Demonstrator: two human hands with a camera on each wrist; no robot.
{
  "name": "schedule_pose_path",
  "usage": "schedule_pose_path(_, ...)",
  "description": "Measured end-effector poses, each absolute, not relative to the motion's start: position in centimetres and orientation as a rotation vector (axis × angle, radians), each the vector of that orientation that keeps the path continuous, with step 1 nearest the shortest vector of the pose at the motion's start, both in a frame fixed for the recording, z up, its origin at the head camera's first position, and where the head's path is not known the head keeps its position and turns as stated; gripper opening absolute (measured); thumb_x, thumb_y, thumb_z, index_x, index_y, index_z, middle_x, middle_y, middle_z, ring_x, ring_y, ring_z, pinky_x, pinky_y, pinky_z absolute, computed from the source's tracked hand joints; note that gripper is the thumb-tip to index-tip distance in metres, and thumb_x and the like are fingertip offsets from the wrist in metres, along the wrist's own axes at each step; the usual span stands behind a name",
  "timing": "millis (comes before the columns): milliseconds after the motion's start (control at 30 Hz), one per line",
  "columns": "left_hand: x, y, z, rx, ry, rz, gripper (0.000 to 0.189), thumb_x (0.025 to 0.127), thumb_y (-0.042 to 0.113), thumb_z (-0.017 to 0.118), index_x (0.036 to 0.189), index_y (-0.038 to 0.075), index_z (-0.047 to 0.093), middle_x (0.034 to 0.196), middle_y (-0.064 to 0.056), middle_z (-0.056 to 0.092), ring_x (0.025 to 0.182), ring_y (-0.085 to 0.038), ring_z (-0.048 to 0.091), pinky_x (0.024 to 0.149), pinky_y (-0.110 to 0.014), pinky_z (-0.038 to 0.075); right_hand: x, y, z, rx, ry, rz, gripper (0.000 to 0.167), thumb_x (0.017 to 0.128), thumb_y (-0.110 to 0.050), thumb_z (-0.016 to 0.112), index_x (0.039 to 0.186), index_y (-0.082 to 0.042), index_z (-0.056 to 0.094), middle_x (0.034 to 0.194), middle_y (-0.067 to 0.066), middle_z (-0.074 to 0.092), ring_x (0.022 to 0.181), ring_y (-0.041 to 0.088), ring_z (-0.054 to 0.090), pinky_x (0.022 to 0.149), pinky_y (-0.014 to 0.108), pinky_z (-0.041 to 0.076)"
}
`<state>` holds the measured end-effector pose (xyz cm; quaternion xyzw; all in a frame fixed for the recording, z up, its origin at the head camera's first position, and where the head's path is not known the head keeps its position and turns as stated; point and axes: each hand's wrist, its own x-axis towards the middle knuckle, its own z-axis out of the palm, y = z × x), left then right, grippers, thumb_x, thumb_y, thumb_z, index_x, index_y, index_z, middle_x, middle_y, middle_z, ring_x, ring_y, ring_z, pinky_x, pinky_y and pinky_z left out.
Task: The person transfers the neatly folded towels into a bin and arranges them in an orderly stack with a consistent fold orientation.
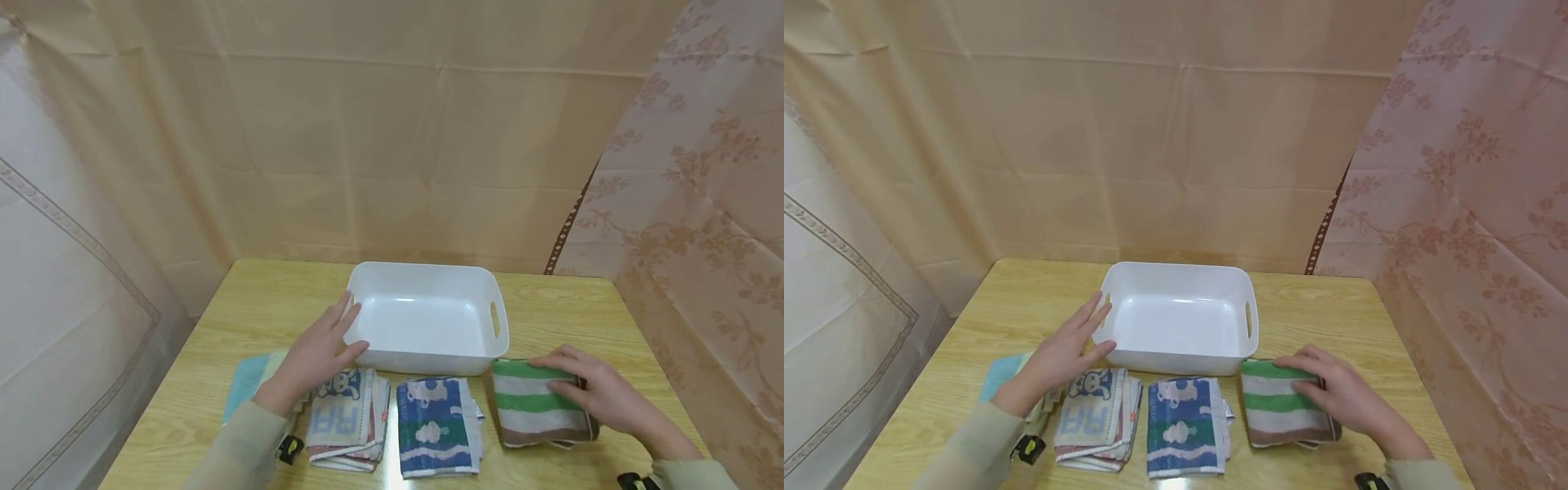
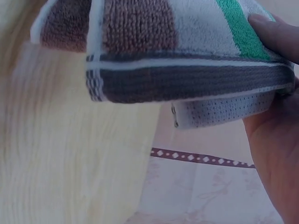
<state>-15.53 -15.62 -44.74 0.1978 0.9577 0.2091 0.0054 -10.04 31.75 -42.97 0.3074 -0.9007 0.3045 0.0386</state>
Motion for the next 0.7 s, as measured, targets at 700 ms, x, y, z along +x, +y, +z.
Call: schedule_pose_path(700, -14.4, -11.8, -43.0, 0.93, 2.998, 0.632, 0.073, 0.102, 0.052, 0.054, 0.161, 0.016, 0.032, 0.167, -0.004, 0.029, 0.153, -0.039, 0.026, 0.121, -0.057, 0.027, -9.9, 29.7, -40.1, 0.915, -2.595, 1.224, 0.048, 0.089, 0.01, 0.07, 0.13, -0.014, 0.068, 0.122, -0.005, 0.065, 0.098, 0.007, 0.059, 0.071, 0.022, 0.052)
